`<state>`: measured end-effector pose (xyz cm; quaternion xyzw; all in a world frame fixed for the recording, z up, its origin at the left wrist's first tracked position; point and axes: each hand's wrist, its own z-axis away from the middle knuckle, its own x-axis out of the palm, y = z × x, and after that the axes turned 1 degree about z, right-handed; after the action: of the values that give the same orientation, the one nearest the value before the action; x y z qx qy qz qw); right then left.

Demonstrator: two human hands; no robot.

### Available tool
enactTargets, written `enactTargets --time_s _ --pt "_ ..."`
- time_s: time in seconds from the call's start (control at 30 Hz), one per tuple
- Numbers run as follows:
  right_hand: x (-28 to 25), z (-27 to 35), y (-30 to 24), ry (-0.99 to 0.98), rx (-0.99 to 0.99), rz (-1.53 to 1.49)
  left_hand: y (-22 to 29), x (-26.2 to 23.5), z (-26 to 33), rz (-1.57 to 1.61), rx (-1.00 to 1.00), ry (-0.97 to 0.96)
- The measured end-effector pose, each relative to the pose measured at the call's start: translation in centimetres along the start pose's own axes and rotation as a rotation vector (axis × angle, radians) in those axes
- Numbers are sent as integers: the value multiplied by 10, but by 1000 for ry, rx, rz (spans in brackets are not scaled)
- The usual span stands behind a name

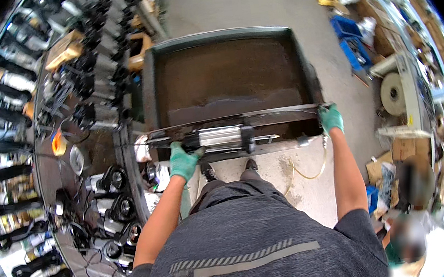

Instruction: The person repeatedly picks up cylindrical submersible pumps from a rack and lowers them into a large rectangular water tank. They hold the pumps submerged for a few seconds, then lift them out and return them to the rack. This cycle is repeated for multiple units in a continuous loop.

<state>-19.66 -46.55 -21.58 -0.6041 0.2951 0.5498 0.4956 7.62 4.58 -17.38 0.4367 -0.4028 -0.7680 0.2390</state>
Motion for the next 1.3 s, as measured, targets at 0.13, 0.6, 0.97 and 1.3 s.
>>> enactTargets --time_s 0.13,0.6,0.97,1.3 --pt "30 44 -27 -56 -160 -416 0 -18 1 -251 -7 -23" --pt "-2 199 -262 -64 -643 -452 -58 -151 -78 -1155 379 -144" --pt "0 202 -264 -74 -578 -460 -80 -156 -61 -563 189 -137" --pt "8 199 -264 -95 -568 -453 -107 -133 -51 -199 86 -11"
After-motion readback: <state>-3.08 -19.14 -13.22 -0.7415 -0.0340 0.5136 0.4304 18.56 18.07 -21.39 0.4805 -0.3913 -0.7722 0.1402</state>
